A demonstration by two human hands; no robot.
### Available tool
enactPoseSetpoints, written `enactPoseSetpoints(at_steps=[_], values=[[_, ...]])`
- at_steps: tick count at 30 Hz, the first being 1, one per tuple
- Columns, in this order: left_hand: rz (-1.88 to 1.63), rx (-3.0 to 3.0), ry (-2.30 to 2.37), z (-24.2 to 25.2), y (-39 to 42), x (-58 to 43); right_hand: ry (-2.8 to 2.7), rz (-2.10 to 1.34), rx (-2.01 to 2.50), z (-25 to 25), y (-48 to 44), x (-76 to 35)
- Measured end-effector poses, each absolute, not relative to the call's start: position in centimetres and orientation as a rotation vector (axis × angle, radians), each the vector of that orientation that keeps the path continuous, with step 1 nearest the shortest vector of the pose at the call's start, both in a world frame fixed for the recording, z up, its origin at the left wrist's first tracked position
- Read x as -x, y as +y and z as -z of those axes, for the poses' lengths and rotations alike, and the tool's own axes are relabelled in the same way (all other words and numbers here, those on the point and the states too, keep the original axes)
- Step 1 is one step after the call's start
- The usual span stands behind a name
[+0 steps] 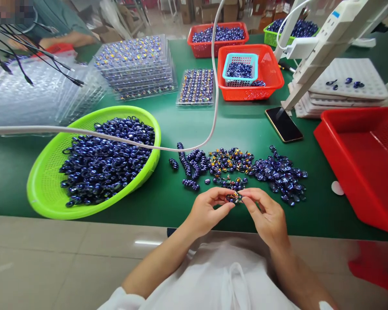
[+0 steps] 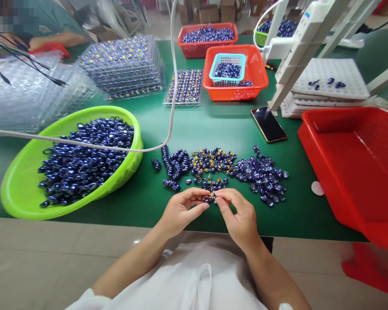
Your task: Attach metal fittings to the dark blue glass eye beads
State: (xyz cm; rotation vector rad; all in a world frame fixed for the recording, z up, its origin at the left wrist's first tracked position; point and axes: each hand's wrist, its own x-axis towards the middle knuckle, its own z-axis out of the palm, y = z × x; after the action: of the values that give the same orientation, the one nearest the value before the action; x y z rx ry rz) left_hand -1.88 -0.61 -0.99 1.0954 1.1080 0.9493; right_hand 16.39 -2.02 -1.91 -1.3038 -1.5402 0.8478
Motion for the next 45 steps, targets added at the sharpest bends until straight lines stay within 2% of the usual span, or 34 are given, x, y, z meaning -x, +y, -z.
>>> enactPoseSetpoints(at_steps=[6,13,20,24,32,45], values=[[-0.936,-0.887,1.130,0.8,0.0,1.8,-1.671,-0.764,1.207,2.0,-2.2,-16.2],[-0.904,-0.927,1.137,1.2,-0.2,1.6,-1.780,-0.549,1.184,2.3,-2.2,-16.6],[-0.948,-1.038,1.104,0.8,-0.2,1.7,-2.091,-0.670,0.959,1.7,-1.6,-17.5],[-0.979,-1.122,1.173,1.2,-0.1,1.8,-1.862,-0.874,1.030,1.8,-1.9,-17.9],[-1.079,-1.757,1.209,1.8,-0.1,1.4,-1.244,-1.049,1.320,2.3,-1.9,-17.6],[-0.897,-0.855,0.967,0.8,-0.6,1.1,-1.051,-1.214,1.278,3.1,-2.7,-16.5]])
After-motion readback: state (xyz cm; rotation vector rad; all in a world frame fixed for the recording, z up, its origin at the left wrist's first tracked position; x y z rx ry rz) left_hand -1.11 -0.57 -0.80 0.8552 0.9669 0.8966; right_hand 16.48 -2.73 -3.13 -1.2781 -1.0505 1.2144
